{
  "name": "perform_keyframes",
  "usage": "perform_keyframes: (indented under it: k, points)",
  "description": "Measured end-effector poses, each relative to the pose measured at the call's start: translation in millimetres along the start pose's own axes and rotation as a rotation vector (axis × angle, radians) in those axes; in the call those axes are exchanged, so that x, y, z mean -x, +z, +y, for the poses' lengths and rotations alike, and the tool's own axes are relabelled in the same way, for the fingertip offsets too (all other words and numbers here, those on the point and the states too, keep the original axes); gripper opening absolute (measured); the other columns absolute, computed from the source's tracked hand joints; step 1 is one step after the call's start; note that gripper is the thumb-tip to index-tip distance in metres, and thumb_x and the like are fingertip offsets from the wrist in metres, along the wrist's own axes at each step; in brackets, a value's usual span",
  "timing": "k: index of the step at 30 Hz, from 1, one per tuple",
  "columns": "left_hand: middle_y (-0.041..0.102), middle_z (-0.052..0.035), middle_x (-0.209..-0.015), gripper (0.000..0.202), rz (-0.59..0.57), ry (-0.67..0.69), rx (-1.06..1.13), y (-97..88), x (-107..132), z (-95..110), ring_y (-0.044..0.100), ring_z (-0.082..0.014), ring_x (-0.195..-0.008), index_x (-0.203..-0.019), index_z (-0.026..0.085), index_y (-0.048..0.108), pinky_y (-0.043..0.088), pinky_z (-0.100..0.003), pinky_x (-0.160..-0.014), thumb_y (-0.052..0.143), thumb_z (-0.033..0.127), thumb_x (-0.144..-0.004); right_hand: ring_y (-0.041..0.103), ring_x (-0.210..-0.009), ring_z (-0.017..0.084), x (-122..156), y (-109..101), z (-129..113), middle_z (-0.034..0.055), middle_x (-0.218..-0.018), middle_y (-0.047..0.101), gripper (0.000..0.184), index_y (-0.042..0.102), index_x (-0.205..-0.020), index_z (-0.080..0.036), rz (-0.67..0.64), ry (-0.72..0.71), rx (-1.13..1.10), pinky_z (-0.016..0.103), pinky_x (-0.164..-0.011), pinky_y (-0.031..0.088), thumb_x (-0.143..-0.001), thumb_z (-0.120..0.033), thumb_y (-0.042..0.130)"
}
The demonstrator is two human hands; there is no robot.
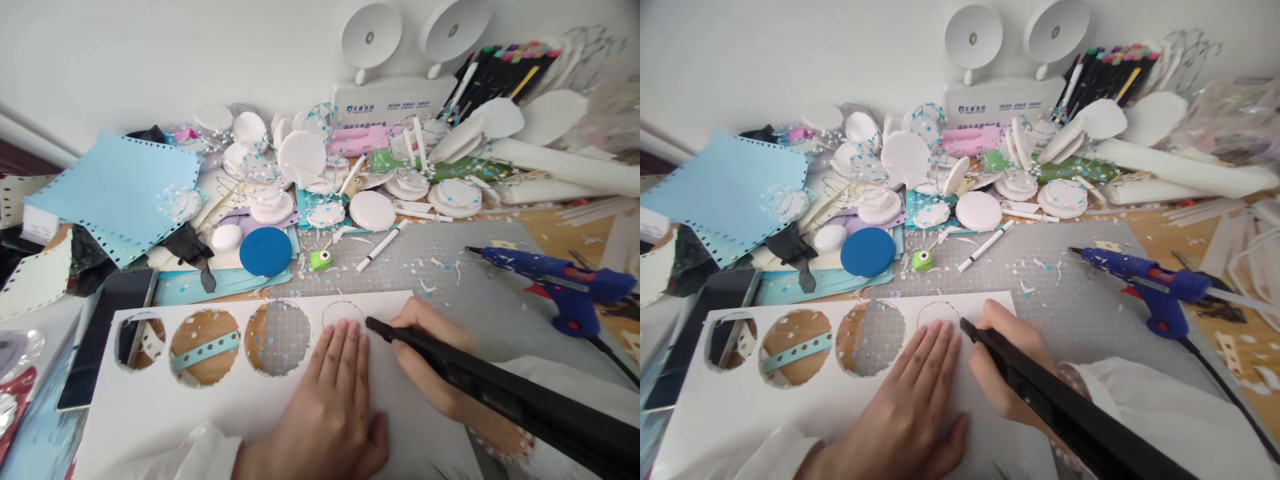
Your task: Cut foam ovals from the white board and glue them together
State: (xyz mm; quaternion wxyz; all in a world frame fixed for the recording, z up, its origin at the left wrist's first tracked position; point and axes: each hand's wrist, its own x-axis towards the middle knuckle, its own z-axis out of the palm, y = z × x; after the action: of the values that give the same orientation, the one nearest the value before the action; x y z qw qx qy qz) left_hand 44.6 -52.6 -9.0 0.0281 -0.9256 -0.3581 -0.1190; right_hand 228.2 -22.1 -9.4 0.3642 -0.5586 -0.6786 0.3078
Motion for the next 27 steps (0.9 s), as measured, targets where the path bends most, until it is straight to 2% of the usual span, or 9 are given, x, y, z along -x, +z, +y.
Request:
perform_keyframes:
  k: [7, 10, 14, 19, 24, 27]
  points:
    - [0.048, -0.0234, -0.140, 0.059, -0.002, -0.014, 0.077, -3.5, 0, -8, 0.046, -0.0341, -0.132, -0.132, -0.005, 0.047, 0.039, -0.041, -0.109, 0.048, 0.023, -0.080, 0.059, -0.063, 0.014, -9, -4, -7, -0.0021, -0.072, 0.061, 0.013, 0.053, -0.082, -0.023, -0.035, -0.097, 0.023, 0.022, -0.056, 0.044, -0.082, -0.012, 0.046]
    - [0.042, -0.0251, -0.145, 0.067, -0.033, -0.057, 0.068, -5.5, 1, -9, 0.040, -0.0354, -0.136, -0.138, -0.006, 0.040, 0.037, -0.042, -0.109, 0.049, 0.028, -0.080, 0.057, -0.057, 0.013, -8, -6, -6, -0.0027, -0.067, 0.059, 0.011, 0.053, -0.081, -0.023, -0.036, -0.140, 0.023, 0.023, -0.051, 0.042, -0.083, -0.014, 0.047]
    - [0.033, -0.0287, -0.149, 0.079, -0.065, -0.177, 0.053, -3.6, 2, -10, 0.028, -0.0388, -0.141, -0.143, -0.006, 0.031, 0.031, -0.046, -0.111, 0.048, 0.044, -0.084, 0.048, -0.048, 0.013, -4, -5, 1, -0.0051, -0.057, 0.051, 0.009, 0.051, -0.080, -0.023, -0.086, -0.105, 0.027, 0.024, -0.045, 0.037, -0.082, -0.015, 0.051]
    - [0.028, -0.0279, -0.152, 0.084, -0.080, -0.224, 0.046, 0.3, 5, -7, 0.019, -0.0401, -0.144, -0.146, -0.004, 0.026, 0.024, -0.049, -0.113, 0.047, 0.051, -0.086, 0.046, -0.049, 0.013, -7, -4, 0, -0.0052, -0.057, 0.047, 0.017, 0.044, -0.068, -0.023, -0.090, -0.052, -0.013, 0.024, -0.046, 0.035, -0.080, -0.011, 0.048]
    - [0.028, -0.0305, -0.151, 0.085, -0.061, -0.239, 0.042, 0.3, 4, -9, 0.019, -0.0418, -0.144, -0.144, -0.007, 0.025, 0.026, -0.052, -0.112, 0.052, 0.045, -0.083, 0.046, -0.046, 0.012, -5, 0, -5, -0.0057, -0.057, 0.048, 0.015, 0.049, -0.073, -0.023, -0.021, -0.079, -0.031, 0.023, -0.043, 0.035, -0.081, -0.011, 0.049]
    - [0.032, -0.0279, -0.150, 0.078, -0.045, -0.251, 0.045, -3.4, -2, -19, 0.022, -0.0406, -0.143, -0.143, -0.005, 0.029, 0.022, -0.054, -0.114, 0.053, 0.039, -0.084, 0.050, -0.050, 0.013, -2, 1, -1, -0.0048, -0.060, 0.052, 0.013, 0.052, -0.079, -0.023, -0.013, -0.077, -0.018, 0.023, -0.045, 0.037, -0.083, -0.012, 0.049]
